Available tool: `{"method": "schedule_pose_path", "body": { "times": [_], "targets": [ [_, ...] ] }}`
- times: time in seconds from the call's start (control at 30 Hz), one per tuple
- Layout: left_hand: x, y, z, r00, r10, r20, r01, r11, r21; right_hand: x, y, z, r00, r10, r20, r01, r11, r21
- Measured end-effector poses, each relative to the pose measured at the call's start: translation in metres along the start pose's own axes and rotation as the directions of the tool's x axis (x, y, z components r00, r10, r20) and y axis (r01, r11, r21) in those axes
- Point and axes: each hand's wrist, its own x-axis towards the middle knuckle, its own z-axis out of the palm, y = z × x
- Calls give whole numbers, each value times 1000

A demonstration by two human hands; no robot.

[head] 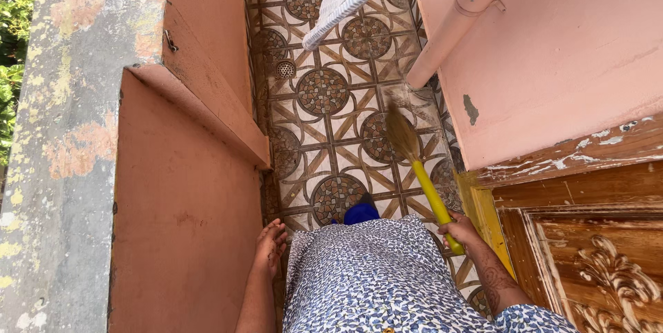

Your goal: The person sweeps the tiled floor of a balcony using a broom, pushing debris along the edges and corners of the wall.

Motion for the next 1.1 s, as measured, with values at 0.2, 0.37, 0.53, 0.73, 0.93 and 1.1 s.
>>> {"method": "schedule_pose_path", "body": {
  "times": [0.2,0.37,0.53,0.73,0.93,1.1],
  "targets": [
    [0,28,28,1000,-8,-3,8,1000,-13,21,-34,-25,990,117,-83,-117,993,13],
    [15,56,52,999,47,13,-47,998,-33,49,-52,20,997,32,71,-21,987,-159],
    [44,85,74,994,102,43,-99,993,-68,80,-82,54,973,9,231,33,983,-179],
    [61,103,90,991,119,61,-113,989,-98,86,-102,40,953,-63,295,84,995,-60],
    [59,97,85,995,86,46,-82,993,-86,81,-93,-6,994,-40,104,37,999,29],
    [57,98,80,998,57,3,-57,996,-74,94,-107,-39,984,156,90,-176,938,299]
  ]
}}
